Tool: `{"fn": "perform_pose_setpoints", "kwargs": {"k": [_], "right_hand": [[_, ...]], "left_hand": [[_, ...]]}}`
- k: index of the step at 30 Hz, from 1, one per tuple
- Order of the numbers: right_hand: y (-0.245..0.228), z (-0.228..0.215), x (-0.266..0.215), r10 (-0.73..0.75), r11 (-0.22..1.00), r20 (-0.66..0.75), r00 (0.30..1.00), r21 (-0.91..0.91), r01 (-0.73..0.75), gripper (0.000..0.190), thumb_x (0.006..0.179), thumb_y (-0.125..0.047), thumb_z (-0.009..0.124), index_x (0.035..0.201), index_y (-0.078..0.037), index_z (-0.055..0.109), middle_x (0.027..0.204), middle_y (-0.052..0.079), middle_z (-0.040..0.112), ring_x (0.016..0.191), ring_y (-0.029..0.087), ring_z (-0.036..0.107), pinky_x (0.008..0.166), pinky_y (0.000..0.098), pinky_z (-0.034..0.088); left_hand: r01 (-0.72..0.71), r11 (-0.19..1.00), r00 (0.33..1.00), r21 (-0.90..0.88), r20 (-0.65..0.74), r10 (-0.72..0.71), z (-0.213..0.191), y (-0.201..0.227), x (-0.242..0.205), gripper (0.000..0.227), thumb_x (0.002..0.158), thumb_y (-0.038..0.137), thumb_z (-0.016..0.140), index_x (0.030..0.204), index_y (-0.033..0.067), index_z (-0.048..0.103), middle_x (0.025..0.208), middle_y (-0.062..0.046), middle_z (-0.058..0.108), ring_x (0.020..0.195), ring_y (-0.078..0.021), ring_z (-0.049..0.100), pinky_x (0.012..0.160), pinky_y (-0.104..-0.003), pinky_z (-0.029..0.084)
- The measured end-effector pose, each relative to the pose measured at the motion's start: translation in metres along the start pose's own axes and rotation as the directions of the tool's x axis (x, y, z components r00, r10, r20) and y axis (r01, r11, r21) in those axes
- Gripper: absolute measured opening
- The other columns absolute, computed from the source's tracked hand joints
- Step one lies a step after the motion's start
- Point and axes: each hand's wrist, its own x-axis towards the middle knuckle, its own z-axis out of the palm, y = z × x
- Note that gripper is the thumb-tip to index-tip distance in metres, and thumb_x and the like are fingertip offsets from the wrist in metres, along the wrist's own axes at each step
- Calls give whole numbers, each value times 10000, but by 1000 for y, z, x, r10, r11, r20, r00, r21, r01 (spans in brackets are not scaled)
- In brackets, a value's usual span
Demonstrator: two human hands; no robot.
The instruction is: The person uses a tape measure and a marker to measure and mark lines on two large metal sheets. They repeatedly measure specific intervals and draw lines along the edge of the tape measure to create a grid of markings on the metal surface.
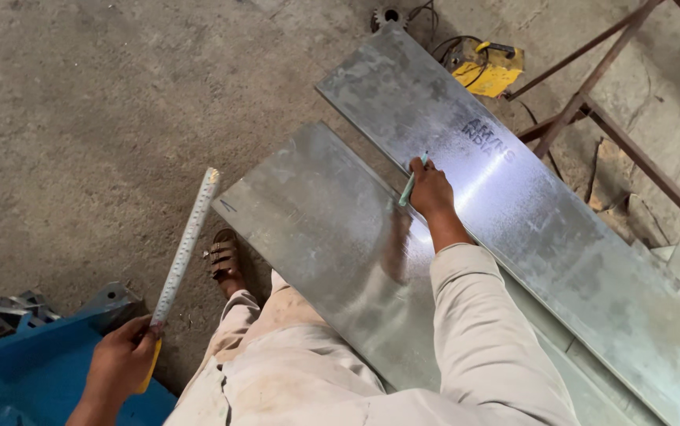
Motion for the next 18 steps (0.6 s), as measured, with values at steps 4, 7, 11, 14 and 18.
{"fn": "perform_pose_setpoints", "kwargs": {"k": [4, 7, 11, 14, 18], "right_hand": [[-1, 4, 3, -46, 998, -31, 998, -42, 45, 318, 841, -42, 591, 1132, -109, 483, 1131, 264, 648, 873, 510, 677, 711, 582, 550], [-2, 2, 4, -63, 998, -31, 998, -28, 62, 278, 877, -63, 577, 1130, -128, 482, 1061, 257, 668, 841, 495, 688, 723, 592, 539], [-1, -4, 5, -44, 995, 73, 996, -84, 50, 276, 900, -92, 561, 1159, -133, 475, 1025, 268, 672, 802, 500, 684, 715, 598, 536], [-3, -4, 3, -57, 989, 67, 996, -129, 66, 286, 898, -104, 559, 1170, -138, 480, 993, 262, 681, 800, 498, 685, 712, 595, 537], [-9, -9, 1, -50, 992, 49, 998, -113, 55, 286, 919, -126, 565, 1193, -166, 496, 962, 225, 715, 818, 469, 699, 719, 579, 539]], "left_hand": [[-24, 995, 999, 101, 29, 21, 3, 10, 8, 354, 943, 309, 667, 1228, 119, 754, 880, -149, 784, 750, -296, 752, 691, -407, 568], [-17, 994, 999, 107, 39, 13, 5, 12, 7, 367, 941, 315, 666, 1248, 129, 746, 891, -155, 788, 761, -305, 762, 712, -414, 580], [-40, 992, 999, 123, 27, 37, 4, 1, 9, 368, 938, 312, 657, 1250, 136, 743, 936, -159, 786, 802, -312, 769, 744, -414, 587], [-103, 993, 993, 59, -55, 106, 6, -13, 6, 368, 914, 315, 681, 1212, 112, 757, 966, -172, 779, 852, -326, 758, 767, -412, 585], [-57, 995, 998, 82, -30, 60, 4, -23, 3, 364, 914, 316, 682, 1211, 119, 758, 974, -171, 779, 879, -337, 753, 774, -423, 580]]}}
